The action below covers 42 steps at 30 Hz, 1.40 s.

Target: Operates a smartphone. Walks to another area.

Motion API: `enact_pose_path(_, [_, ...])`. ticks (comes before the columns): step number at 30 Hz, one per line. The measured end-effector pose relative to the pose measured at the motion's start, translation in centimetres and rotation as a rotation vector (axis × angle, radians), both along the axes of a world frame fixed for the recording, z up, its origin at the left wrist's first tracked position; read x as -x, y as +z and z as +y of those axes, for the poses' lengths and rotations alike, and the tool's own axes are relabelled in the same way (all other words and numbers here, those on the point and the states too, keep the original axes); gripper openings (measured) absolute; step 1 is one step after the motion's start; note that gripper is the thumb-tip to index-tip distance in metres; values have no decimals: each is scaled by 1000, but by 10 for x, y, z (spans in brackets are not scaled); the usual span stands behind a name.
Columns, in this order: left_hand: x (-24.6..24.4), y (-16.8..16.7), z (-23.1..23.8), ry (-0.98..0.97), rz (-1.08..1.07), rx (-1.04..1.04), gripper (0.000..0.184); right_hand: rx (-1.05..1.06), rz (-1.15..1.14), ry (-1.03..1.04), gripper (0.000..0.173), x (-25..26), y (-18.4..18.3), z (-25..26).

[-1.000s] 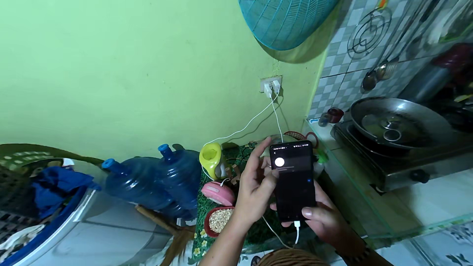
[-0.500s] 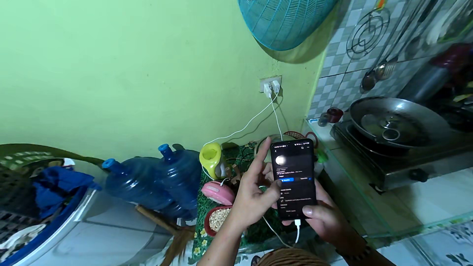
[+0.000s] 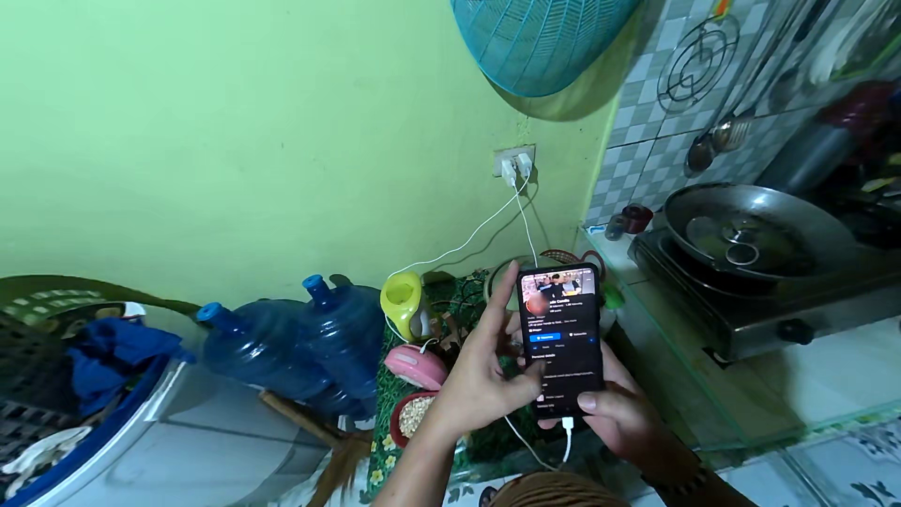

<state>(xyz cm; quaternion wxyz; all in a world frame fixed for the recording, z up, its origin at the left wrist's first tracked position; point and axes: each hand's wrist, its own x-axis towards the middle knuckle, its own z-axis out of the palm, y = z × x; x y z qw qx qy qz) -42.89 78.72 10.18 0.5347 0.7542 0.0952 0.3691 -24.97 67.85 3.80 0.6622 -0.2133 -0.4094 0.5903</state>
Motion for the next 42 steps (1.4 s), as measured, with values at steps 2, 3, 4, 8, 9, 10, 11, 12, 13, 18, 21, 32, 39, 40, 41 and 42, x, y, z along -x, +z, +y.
enact_pose_path(2, [0,1,-1,9,18,-3,112,10,-2,-1,68,0,0,-1])
enact_pose_path(3, [0,1,-1,15,28,-3,113,15,-12,-4,68,0,0,-1])
enact_pose_path(4, [0,1,-2,20,37,-3,113,15,-15,-6,68,0,0,-1])
enact_pose_path(8, [1,2,-3,49,66,9,112,4,5,0,67,0,0,-2])
enact_pose_path(9, [0,2,-3,60,56,9,110,4,5,-1,67,1,0,-2])
enact_pose_path(10, [0,2,-3,71,38,12,106,2,4,-1,67,1,0,-2])
enact_pose_path(11, [-1,2,-3,86,12,21,100,-3,2,5,66,1,1,-2])
enact_pose_path(12, [-3,2,-3,107,-22,36,91,-11,0,15,66,1,1,-2])
enact_pose_path(13, [-4,2,-3,131,-59,50,81,-16,1,29,68,1,1,-1])
enact_pose_path(18, [-3,1,-2,103,-113,75,66,6,32,44,70,2,0,-1])
enact_pose_path(21, [1,1,0,11,-14,45,99,11,10,1,70,2,1,-3])
enact_pose_path(32, [0,1,0,20,-37,87,85,-8,17,21,71,2,-1,-2])
enact_pose_path(39, [-1,0,-1,59,52,61,103,20,10,-10,73,2,-1,-2])
enact_pose_path(40, [-1,0,-1,57,42,65,102,17,13,-7,73,2,-1,-2])
enact_pose_path(41, [-1,0,-1,58,24,68,98,8,17,1,73,2,-1,-1])
enact_pose_path(42, [-2,0,0,64,-6,71,91,-3,23,16,72,3,-1,-1])
